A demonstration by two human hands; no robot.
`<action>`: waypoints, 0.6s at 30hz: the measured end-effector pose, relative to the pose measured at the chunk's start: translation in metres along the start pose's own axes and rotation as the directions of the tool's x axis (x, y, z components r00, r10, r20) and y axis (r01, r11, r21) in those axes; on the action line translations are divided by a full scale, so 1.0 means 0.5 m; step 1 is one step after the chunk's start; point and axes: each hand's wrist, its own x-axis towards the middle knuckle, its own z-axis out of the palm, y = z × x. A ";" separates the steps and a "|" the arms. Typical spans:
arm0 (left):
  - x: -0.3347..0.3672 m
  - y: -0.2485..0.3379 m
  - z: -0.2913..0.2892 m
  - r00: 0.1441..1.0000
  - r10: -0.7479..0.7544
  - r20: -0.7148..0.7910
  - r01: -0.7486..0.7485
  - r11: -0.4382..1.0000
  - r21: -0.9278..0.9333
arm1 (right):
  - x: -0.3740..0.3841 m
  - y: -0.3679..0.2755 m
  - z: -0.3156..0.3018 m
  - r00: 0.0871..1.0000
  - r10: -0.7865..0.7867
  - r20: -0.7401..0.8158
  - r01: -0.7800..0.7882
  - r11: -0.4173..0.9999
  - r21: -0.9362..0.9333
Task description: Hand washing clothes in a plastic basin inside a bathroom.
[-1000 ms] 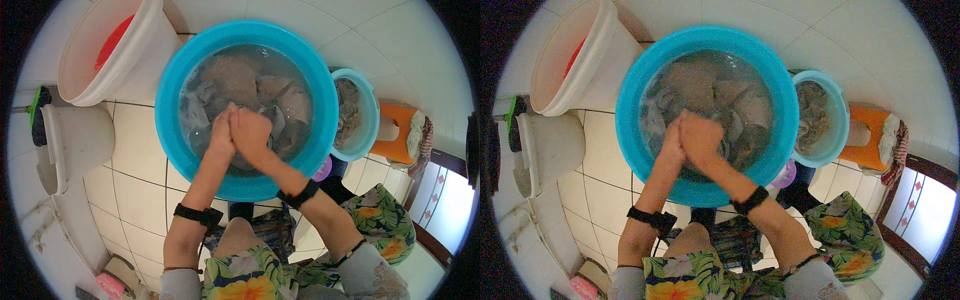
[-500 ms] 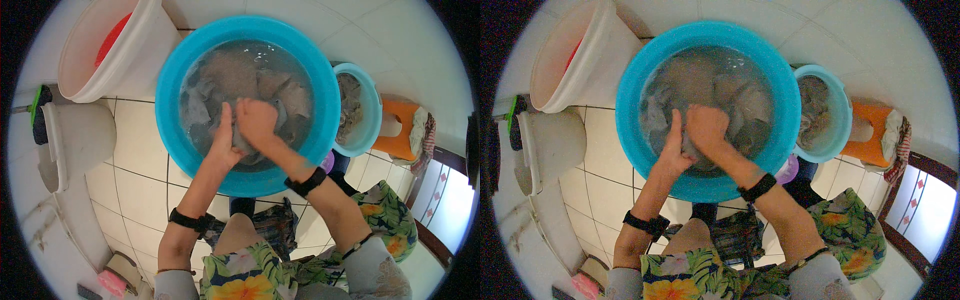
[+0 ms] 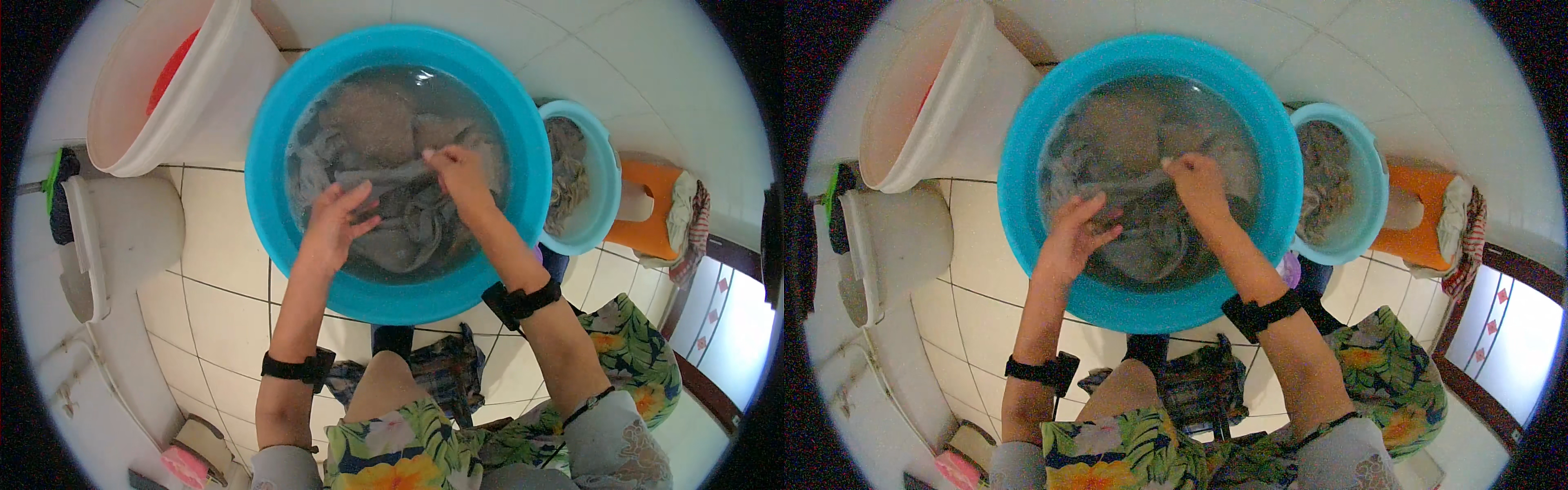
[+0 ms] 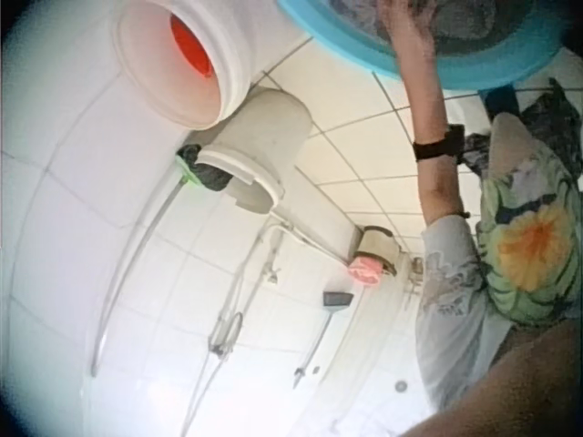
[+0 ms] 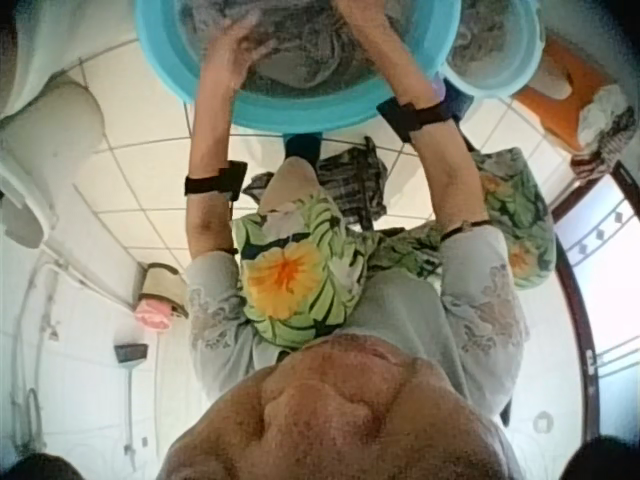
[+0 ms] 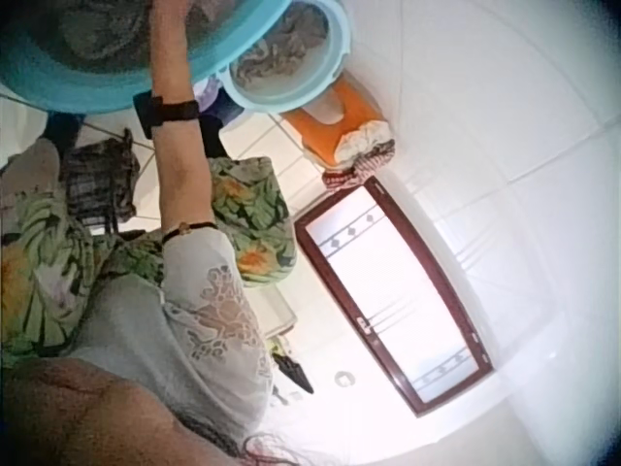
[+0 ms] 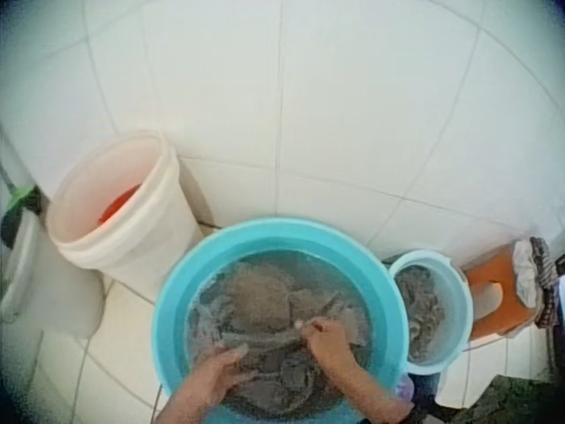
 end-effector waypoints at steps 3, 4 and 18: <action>0.023 -0.040 -0.025 0.995 -0.012 -0.097 0.008 0.999 -0.044 | -0.014 -0.012 0.042 0.955 -0.165 -0.248 0.127 0.979 -0.160; 0.022 -0.044 -0.034 0.994 -0.011 -0.104 0.007 0.999 -0.040 | -0.035 -0.002 0.071 0.980 -0.175 -0.091 0.129 0.918 -0.374; 0.109 -0.089 -0.037 0.997 -0.072 0.033 0.078 0.945 -0.318 | -0.181 -0.087 0.168 0.861 -0.508 -0.001 0.443 0.751 -0.490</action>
